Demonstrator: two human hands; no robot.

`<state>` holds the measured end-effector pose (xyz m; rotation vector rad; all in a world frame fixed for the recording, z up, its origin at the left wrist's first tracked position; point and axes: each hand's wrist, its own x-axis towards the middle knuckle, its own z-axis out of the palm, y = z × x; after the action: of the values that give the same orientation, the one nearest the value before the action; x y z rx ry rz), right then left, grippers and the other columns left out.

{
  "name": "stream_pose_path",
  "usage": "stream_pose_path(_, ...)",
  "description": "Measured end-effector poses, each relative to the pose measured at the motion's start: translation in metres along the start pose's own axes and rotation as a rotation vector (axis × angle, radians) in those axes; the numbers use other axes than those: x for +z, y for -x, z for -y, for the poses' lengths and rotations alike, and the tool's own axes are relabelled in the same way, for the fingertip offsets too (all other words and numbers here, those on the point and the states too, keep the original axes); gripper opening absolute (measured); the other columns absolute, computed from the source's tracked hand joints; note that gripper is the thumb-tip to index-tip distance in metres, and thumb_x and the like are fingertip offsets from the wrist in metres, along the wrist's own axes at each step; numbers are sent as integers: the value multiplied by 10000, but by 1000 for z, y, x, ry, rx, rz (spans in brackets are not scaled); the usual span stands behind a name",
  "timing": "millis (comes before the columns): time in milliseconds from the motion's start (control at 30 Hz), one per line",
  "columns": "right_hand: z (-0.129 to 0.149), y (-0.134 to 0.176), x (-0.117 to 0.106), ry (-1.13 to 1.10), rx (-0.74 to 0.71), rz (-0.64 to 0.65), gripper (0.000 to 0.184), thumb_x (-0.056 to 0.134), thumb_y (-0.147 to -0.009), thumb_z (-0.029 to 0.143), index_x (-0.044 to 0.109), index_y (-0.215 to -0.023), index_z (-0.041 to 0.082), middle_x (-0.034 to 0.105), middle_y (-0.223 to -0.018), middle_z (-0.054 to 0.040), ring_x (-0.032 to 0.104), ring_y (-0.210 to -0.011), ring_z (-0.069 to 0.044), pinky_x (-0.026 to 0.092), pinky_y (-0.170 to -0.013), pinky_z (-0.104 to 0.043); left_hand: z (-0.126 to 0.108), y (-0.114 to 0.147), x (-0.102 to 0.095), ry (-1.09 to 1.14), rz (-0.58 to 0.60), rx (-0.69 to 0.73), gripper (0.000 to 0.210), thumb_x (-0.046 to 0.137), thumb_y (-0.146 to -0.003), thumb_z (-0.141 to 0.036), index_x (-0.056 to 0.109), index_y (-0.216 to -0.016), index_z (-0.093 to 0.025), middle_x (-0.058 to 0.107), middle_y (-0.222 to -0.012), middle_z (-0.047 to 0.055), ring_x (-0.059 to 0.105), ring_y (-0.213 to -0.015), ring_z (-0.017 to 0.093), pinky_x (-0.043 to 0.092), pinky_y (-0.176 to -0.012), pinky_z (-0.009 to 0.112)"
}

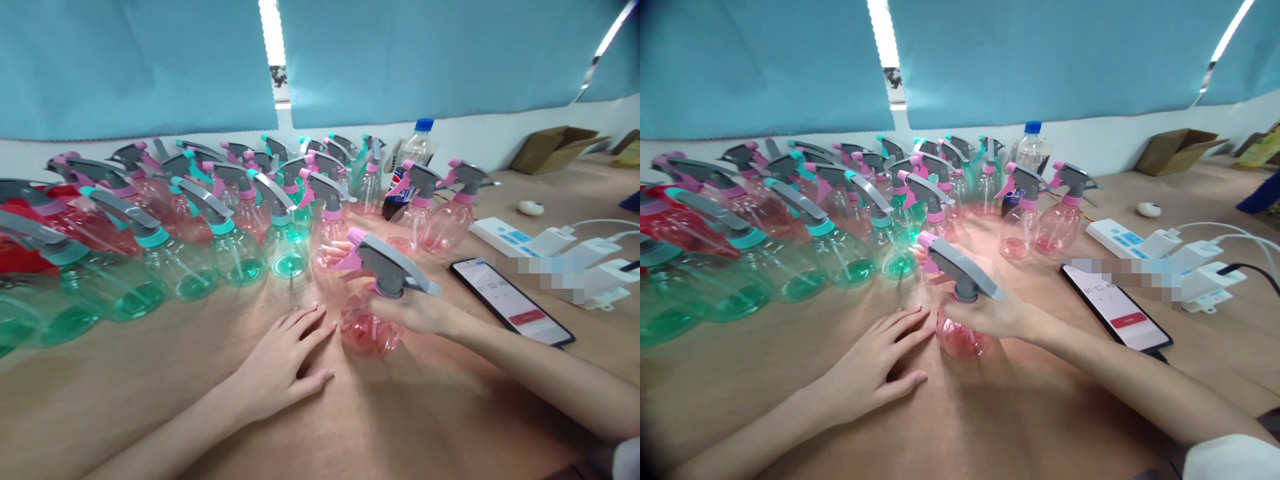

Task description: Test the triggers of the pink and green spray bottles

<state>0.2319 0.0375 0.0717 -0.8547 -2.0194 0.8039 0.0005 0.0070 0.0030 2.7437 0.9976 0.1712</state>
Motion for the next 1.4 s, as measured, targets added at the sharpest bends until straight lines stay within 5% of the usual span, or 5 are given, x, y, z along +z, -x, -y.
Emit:
stream_pose_path(267,-5,2,0,8,20,-63,60,447,-672,178,485,-656,221,424,-545,52,392,-471,-90,388,-428,-220,-1,0,-1,-3,7,-2,598,526,-915,-448,377,-1445,-217,358,-1506,120,317,-1378,320,299,-1089,530)
stream_pose_path(400,-6,3,0,51,45,-105,288,466,-669,198,615,-915,219,555,-642,17,551,-587,-145,506,-529,-273,-1,1,-1,0,8,2,600,526,-915,-452,376,-1446,-216,360,-1504,121,319,-1379,315,299,-1090,524)
stream_pose_path(733,-4,2,1,-1,5,-108,513,484,-644,134,621,-1127,244,697,-867,-18,678,-777,-193,596,-698,-325,0,-2,-1,12,-17,5,592,535,-910,-447,398,-1437,-215,376,-1496,118,340,-1363,331,308,-1084,528)
stream_pose_path(1167,-9,2,-1,-106,-13,-38,155,462,-644,120,552,-692,237,664,-778,12,664,-830,-165,578,-822,-319,-1,-2,-3,-2,8,-4,589,521,-919,-445,381,-1445,-221,372,-1498,116,338,-1360,329,310,-1079,531)
stream_pose_path(1400,0,-2,-2,-61,-11,-41,137,415,-623,126,463,-586,248,493,-541,39,629,-755,-155,568,-747,-302,-1,-1,-4,7,3,1,594,528,-915,-447,380,-1445,-224,375,-1495,121,342,-1359,330,311,-1076,536)
